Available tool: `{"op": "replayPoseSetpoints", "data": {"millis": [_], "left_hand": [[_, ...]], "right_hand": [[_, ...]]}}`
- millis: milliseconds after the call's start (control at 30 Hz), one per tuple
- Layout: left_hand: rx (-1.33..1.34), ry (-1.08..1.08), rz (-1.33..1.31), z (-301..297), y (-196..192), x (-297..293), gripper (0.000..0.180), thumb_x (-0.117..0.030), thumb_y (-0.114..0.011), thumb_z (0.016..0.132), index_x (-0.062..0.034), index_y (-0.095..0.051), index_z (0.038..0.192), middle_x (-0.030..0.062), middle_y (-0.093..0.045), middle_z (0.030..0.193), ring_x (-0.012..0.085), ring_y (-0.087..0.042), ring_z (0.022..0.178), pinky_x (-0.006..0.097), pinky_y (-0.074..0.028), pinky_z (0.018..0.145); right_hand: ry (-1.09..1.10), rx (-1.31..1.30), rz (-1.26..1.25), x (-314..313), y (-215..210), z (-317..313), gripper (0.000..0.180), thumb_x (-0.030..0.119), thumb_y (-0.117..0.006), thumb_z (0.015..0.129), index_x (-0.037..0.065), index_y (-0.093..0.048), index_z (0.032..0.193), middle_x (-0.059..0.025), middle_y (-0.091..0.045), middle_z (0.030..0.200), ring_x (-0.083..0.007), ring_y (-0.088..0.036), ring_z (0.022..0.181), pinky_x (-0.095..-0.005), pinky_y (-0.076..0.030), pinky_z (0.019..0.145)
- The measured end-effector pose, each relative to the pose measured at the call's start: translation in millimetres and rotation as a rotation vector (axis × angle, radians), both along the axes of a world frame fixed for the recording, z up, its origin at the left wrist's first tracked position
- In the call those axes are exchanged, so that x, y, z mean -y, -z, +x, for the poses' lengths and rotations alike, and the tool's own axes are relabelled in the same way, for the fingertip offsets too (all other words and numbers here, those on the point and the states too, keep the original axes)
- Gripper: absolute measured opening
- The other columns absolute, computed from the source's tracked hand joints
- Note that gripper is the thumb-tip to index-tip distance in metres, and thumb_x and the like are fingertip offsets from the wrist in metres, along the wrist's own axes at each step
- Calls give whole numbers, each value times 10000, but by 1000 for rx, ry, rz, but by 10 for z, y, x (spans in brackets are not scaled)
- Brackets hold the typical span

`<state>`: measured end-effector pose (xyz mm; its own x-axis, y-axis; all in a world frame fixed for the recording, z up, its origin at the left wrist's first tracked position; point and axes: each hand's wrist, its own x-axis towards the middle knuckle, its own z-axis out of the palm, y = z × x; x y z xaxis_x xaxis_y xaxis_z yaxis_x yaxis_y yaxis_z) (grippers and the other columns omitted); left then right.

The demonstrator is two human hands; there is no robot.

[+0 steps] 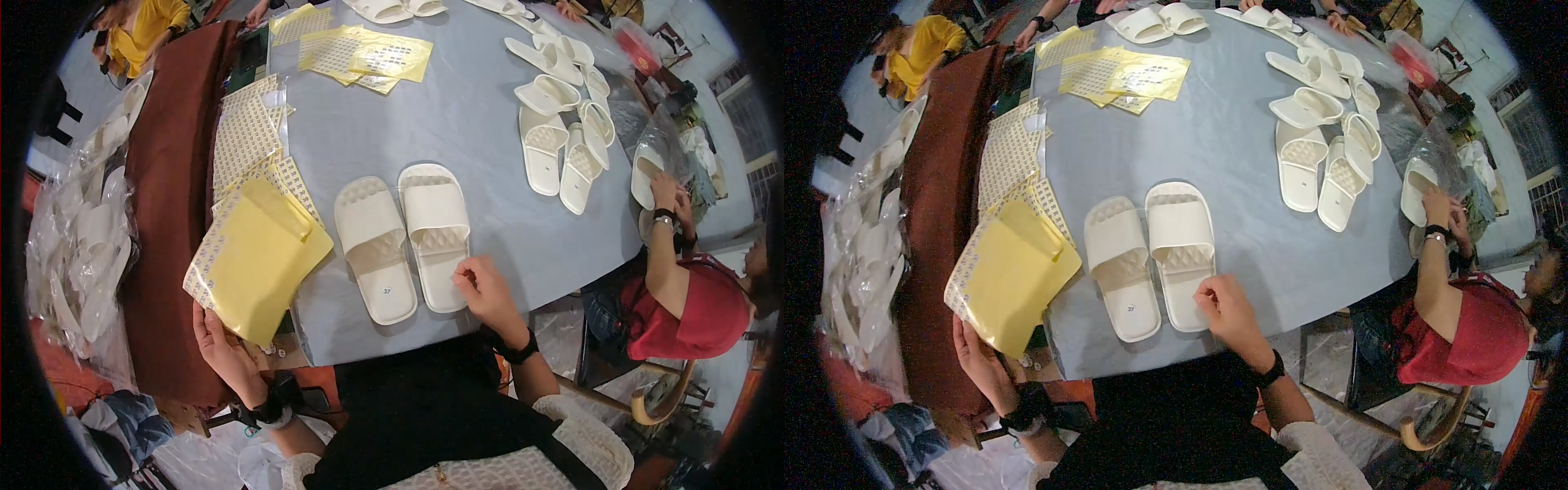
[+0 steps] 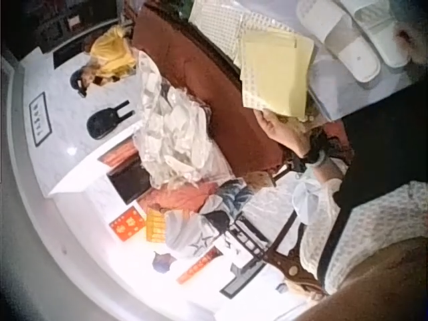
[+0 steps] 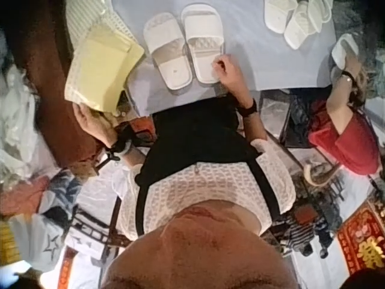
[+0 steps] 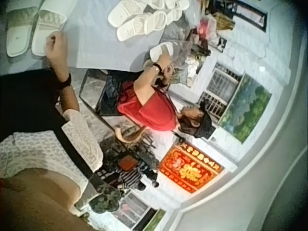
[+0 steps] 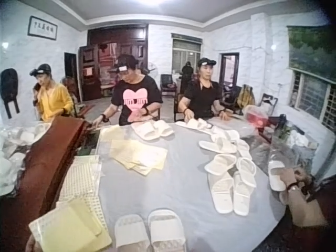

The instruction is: Applying size stickers to the insoles of white slippers.

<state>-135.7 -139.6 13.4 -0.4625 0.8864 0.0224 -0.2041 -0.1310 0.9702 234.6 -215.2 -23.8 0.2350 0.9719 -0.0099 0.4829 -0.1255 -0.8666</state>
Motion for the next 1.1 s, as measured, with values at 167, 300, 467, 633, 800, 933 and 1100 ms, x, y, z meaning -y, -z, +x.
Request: {"op": "replayPoseSetpoints", "data": {"millis": [167,300,467,633,800,933,1100], "left_hand": [[153,-24,-38,108,107,-44,374,-162,-482,949,10,-427,1277,117,-539,1209,167,-555,1048,300,-473,876],[383,178,-20,284,24,-58,393,-217,-448,963,-36,-407,1309,73,-514,1252,174,-526,1098,332,-436,944],[562,258,34,269,78,-123,444,-229,-448,960,-38,-351,1350,94,-474,1295,195,-500,1135,333,-418,971],[160,190,23,250,263,-180,471,-102,-470,936,-9,-311,1370,134,-455,1299,190,-465,1163,319,-385,977],[-597,-61,32,480,386,-179,475,-13,-468,903,40,-319,1351,193,-374,1366,277,-404,1237,352,-318,1016],[-1405,120,-48,579,554,-75,538,-81,-549,856,5,-351,1349,228,-297,1414,408,-307,1290,456,-276,1044],[-1685,464,-190,722,755,63,652,-380,-547,853,-41,-343,1370,287,-253,1415,505,-252,1274,563,-285,997]], "right_hand": [[24,196,-61,-73,66,-67,151,165,-577,835,50,-530,920,-124,-539,820,-289,-554,754,-370,-439,660],[215,74,-159,-111,43,-62,163,179,-579,833,53,-527,924,-128,-540,817,-283,-564,741,-381,-444,648],[25,95,-124,-77,-72,-56,150,179,-560,849,55,-530,928,-140,-556,855,-293,-581,748,-399,-461,647],[102,300,-4,-77,-32,-100,158,156,-584,830,54,-560,949,-141,-552,900,-289,-567,799,-374,-455,698],[-235,405,213,-271,72,-296,431,272,-603,830,100,-523,1217,-234,-461,1175,-414,-447,1091,-490,-348,951],[-407,432,48,-543,32,-465,623,384,-593,828,17,-394,1290,-262,-410,1201,-434,-378,1146,-494,-316,967],[-361,331,-35,-642,14,-476,632,428,-547,853,-23,-374,1261,-266,-373,1225,-430,-355,1165,-523,-298,957]]}}
